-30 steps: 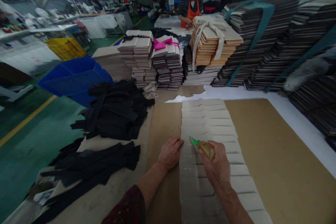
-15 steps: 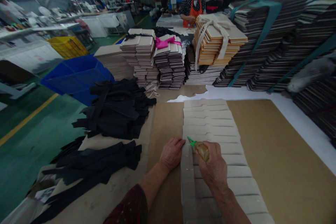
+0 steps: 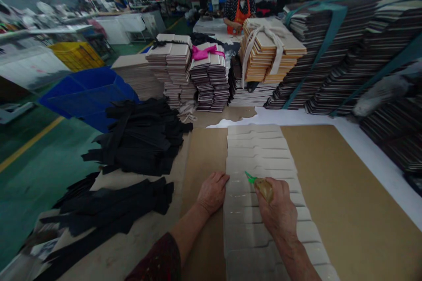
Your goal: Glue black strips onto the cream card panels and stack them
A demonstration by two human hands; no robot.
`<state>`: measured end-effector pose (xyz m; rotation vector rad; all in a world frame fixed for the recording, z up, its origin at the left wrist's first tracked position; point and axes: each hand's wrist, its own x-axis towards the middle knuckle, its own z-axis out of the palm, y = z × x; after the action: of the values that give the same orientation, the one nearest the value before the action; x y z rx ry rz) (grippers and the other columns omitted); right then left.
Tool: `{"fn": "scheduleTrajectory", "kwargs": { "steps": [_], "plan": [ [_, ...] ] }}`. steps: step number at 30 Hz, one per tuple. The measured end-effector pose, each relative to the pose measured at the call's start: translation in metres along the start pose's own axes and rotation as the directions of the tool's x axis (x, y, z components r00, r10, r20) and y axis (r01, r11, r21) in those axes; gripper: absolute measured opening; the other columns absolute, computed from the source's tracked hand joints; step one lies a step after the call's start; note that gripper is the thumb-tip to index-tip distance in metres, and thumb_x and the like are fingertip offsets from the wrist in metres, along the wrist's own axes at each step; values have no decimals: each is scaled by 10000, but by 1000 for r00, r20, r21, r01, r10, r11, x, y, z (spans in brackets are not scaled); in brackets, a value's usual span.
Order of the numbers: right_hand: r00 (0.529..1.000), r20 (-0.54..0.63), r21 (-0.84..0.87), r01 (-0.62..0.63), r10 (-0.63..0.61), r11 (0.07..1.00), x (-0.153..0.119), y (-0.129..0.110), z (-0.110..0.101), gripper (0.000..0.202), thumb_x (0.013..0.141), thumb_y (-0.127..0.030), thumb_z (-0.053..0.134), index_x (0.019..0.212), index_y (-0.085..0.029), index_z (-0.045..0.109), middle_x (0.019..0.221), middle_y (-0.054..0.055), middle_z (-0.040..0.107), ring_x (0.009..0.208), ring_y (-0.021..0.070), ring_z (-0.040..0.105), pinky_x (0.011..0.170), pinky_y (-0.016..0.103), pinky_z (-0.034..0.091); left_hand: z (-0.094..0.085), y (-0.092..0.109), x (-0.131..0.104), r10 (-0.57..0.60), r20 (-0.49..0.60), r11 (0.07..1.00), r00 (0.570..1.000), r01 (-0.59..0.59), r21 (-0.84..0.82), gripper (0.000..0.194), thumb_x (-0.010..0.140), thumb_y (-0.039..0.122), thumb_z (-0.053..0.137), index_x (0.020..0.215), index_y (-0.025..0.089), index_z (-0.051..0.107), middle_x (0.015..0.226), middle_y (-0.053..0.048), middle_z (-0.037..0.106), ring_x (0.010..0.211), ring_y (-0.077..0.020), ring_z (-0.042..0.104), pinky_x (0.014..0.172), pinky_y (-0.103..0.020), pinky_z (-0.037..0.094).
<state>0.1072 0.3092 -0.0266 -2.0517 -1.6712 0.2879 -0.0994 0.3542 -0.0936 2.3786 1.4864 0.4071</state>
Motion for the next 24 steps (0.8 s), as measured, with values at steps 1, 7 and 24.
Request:
{"fn": "scheduleTrajectory", "kwargs": {
  "steps": [1,7,24],
  "plan": [
    [1000,3,9,11,-11,1000,0,0,0,271,914,-437,491,1124,-266,489,1083,34,554,850,218,603,601,308,460,0,0,0,0,0,1000,1000,0,1,306,901,119,533,1199,181,550,1176,-64,585,1083,-215,546,961,-415,462],
    [1000,12,-54,20,-19,998,0,5,-3,261,919,-406,481,1139,-267,485,1102,40,556,827,204,601,584,295,445,1,0,0,1,4,1000,1000,-1,9,295,905,121,520,1193,176,553,1165,-65,589,1063,-216,545,942,-409,471],
    [999,-1,-106,-54,54,993,8,35,-13,311,904,-476,478,1134,-267,500,1090,26,545,775,189,591,581,302,408,0,-1,1,-3,-7,1000,1000,3,19,353,877,106,470,1197,207,578,1182,-62,603,1078,-221,537,990,-360,458]
  ]
}}
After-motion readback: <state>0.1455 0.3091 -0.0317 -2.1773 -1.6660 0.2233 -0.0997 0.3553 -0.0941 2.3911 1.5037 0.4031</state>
